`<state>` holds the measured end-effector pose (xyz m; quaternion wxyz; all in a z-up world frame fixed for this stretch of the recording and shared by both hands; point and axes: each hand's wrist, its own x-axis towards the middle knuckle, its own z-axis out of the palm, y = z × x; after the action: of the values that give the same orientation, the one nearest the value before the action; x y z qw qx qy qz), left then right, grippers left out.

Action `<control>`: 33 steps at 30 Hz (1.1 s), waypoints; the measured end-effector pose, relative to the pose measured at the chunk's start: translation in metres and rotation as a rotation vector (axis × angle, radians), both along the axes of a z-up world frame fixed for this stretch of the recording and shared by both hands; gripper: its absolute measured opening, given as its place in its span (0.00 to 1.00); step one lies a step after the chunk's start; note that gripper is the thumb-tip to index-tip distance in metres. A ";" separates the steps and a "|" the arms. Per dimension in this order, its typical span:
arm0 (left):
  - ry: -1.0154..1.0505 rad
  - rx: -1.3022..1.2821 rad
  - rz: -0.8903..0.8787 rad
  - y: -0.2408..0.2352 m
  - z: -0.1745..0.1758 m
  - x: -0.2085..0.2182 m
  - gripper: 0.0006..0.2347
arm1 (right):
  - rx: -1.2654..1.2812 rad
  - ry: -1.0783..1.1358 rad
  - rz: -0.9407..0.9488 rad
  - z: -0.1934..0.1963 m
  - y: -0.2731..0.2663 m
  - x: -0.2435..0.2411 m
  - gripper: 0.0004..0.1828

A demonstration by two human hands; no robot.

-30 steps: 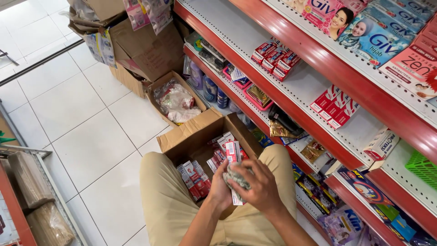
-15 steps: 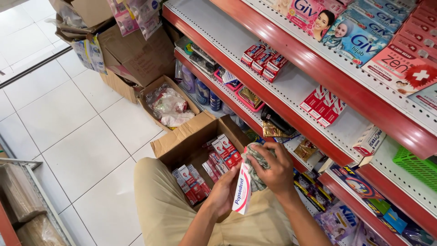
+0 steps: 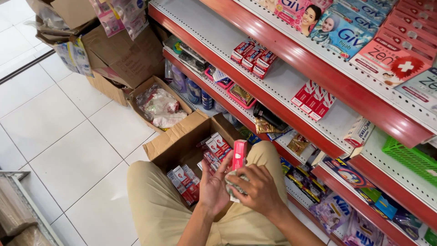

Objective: The person sits on the floor of a store aisle and takes toothpaste boxes out of a cardboard box. They wipe each box with a cloth, scan it with a handheld barcode scanner, and place the boxes onto the shelf in front of them.

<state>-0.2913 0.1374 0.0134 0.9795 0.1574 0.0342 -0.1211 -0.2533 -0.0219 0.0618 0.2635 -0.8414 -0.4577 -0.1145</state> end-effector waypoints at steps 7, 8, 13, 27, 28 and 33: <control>0.028 0.037 -0.142 -0.030 -0.015 0.002 0.44 | 0.034 -0.156 -0.361 0.041 -0.005 0.022 0.19; 0.013 0.120 -0.116 -0.033 -0.013 0.004 0.40 | 0.055 -0.180 -0.397 0.042 -0.006 0.024 0.19; 0.030 0.357 -0.088 -0.039 -0.034 -0.001 0.27 | 0.159 -0.211 -0.555 0.020 -0.031 0.028 0.19; 0.259 0.117 0.074 -0.038 -0.105 0.052 0.12 | -0.115 0.597 -0.458 -0.044 -0.093 -0.110 0.31; 0.258 0.122 0.083 -0.040 -0.108 0.057 0.12 | -0.111 0.596 -0.449 -0.041 -0.095 -0.096 0.31; 0.374 0.023 0.141 -0.038 -0.115 0.078 0.07 | 0.072 0.326 -0.589 -0.086 -0.103 0.016 0.22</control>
<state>-0.2135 0.0989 -0.1015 0.9603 0.1405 0.2279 -0.0789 -0.2375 -0.1244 -0.0239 0.3185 -0.9349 -0.1424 -0.0659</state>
